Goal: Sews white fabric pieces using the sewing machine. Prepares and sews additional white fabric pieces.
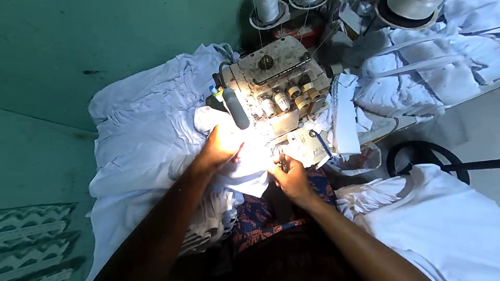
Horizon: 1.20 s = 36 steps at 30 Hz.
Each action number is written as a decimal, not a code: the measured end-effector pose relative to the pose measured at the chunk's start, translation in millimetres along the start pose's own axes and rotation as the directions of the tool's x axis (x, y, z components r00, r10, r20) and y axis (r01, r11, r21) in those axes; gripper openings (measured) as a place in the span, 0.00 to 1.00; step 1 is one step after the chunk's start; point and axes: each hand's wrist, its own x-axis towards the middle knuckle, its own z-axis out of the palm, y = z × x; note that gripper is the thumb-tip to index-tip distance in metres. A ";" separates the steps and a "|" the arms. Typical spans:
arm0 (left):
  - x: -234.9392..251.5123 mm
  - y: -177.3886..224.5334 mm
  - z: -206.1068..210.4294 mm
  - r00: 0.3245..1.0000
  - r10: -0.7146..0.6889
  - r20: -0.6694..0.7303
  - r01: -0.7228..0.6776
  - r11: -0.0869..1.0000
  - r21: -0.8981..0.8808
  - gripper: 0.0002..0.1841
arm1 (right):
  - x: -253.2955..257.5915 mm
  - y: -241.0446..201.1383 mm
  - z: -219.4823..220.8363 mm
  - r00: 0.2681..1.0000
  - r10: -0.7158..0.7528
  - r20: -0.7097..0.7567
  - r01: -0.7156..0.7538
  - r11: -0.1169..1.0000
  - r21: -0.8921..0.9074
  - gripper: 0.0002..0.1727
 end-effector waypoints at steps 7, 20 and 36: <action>2.2 0.1 1.6 0.999 -0.029 -0.015 0.029 1.000 0.002 0.14 | -1.6 -3.2 2.8 1.000 -0.029 0.000 0.029 1.000 0.013 0.05; 4.8 1.8 -1.3 1.000 -0.020 0.019 0.020 1.000 -0.023 0.14 | 0.3 -5.4 1.0 1.000 0.003 0.014 -0.003 1.000 -0.012 0.04; 9.5 5.6 -3.1 0.999 -0.027 0.024 0.025 0.998 0.062 0.17 | 2.5 -1.7 0.3 1.000 -0.004 0.019 0.005 0.999 -0.041 0.05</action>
